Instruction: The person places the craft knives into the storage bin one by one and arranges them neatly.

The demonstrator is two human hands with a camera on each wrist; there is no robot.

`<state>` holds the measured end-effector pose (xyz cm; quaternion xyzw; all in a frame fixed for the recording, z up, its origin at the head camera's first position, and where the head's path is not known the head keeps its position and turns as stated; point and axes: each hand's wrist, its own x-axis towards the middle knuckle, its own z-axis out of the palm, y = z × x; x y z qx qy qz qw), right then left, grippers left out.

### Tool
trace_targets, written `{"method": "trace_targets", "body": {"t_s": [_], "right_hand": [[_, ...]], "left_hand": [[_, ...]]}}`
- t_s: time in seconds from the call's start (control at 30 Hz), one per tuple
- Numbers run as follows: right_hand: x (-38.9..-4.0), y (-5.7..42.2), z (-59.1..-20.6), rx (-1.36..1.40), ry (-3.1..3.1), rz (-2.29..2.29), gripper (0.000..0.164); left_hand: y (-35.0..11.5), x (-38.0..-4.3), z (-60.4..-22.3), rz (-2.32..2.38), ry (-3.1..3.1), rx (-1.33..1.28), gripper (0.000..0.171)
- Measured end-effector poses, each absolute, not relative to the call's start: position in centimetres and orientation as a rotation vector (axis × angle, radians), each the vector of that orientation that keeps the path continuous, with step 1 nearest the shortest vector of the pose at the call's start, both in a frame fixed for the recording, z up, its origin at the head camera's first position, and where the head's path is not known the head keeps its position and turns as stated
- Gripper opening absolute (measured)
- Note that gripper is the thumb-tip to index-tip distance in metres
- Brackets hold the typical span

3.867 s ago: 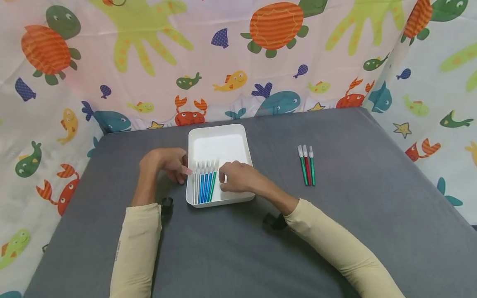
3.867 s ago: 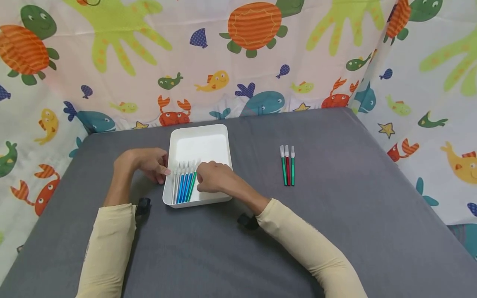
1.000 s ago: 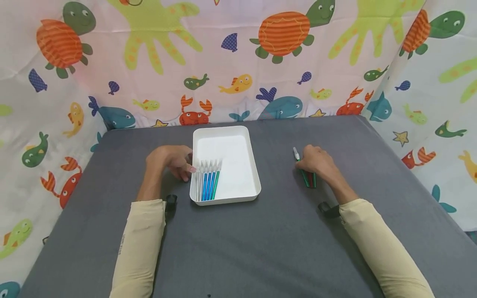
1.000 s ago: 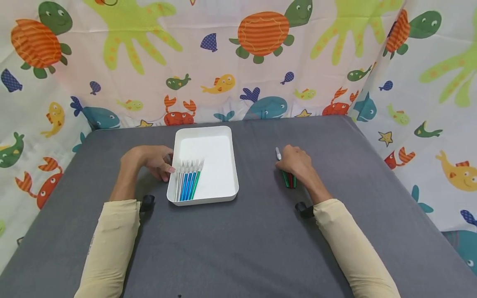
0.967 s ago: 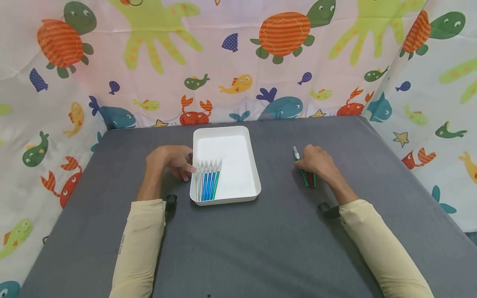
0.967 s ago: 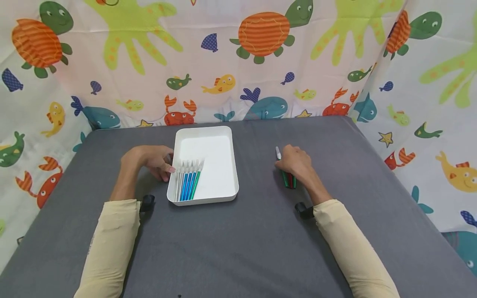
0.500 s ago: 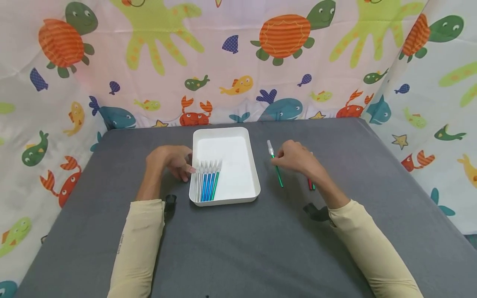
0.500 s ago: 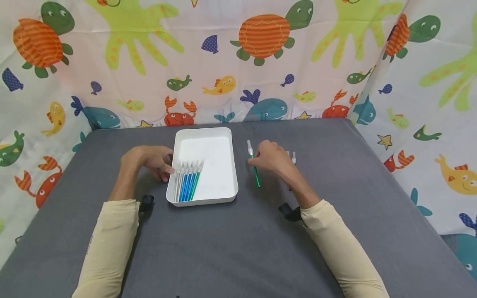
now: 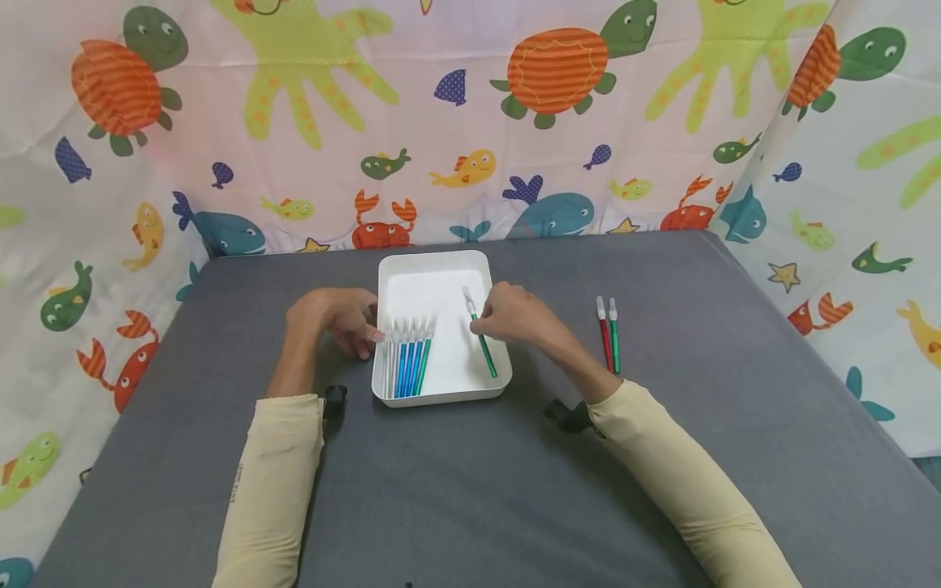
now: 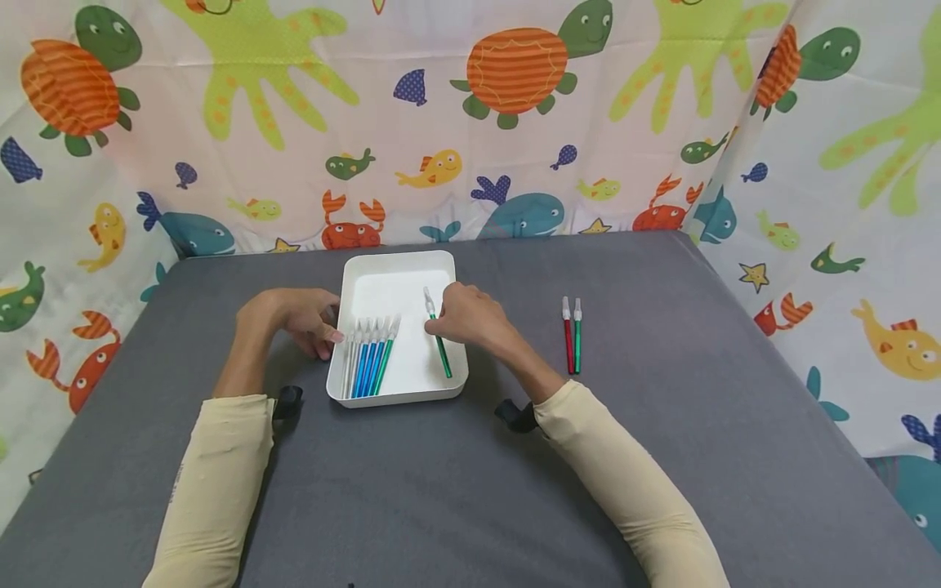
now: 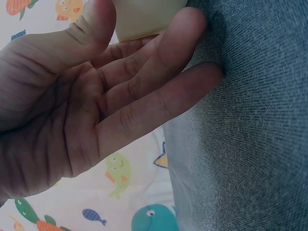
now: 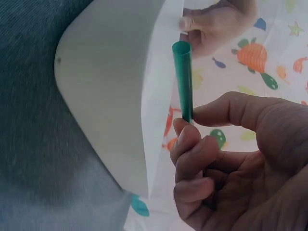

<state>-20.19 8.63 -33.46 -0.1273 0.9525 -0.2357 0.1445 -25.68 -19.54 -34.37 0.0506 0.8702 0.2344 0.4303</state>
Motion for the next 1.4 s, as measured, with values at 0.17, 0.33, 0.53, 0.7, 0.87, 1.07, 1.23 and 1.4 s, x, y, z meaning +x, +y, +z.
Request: {"method": "trace_targets", "body": {"t_s": [0.17, 0.33, 0.53, 0.7, 0.87, 1.07, 1.23, 1.4], "right_hand": [[-20.6, 7.4, -34.2, -0.344, 2.736, -0.642, 0.027], [-20.8, 6.2, -35.1, -0.350, 2.696, -0.647, 0.034], [-20.7, 5.1, -36.2, -0.356, 2.688, -0.653, 0.039], [-20.8, 4.4, -36.9, -0.338, 2.660, -0.618, 0.036], [-21.0, 3.6, -37.3, -0.363, 2.625, -0.591, 0.036], [-20.9, 2.9, -37.4, -0.432, 2.589, -0.641, 0.037], [-20.9, 2.7, -37.3, -0.492, 2.567, -0.613, 0.040], [-20.8, 2.6, -37.3, -0.493, 2.569, -0.595, 0.037]], "left_hand": [[-19.5, -25.7, -34.4, 0.585, 2.171, 0.132, 0.066], [-19.5, -25.7, -34.4, 0.573, 2.174, 0.139, 0.065], [-19.6, -25.7, -34.5, 0.594, 2.166, 0.127, 0.066], [-19.6, -25.6, -34.5, 0.596, 2.170, 0.116, 0.068], [-19.7, -25.7, -34.5, 0.591, 2.171, 0.122, 0.068], [-19.7, -25.8, -34.5, 0.566, 2.172, 0.124, 0.067], [-19.7, -25.8, -34.5, 0.568, 2.182, 0.123, 0.066], [-19.6, -25.9, -34.6, 0.572, 2.182, 0.117, 0.066]]}}
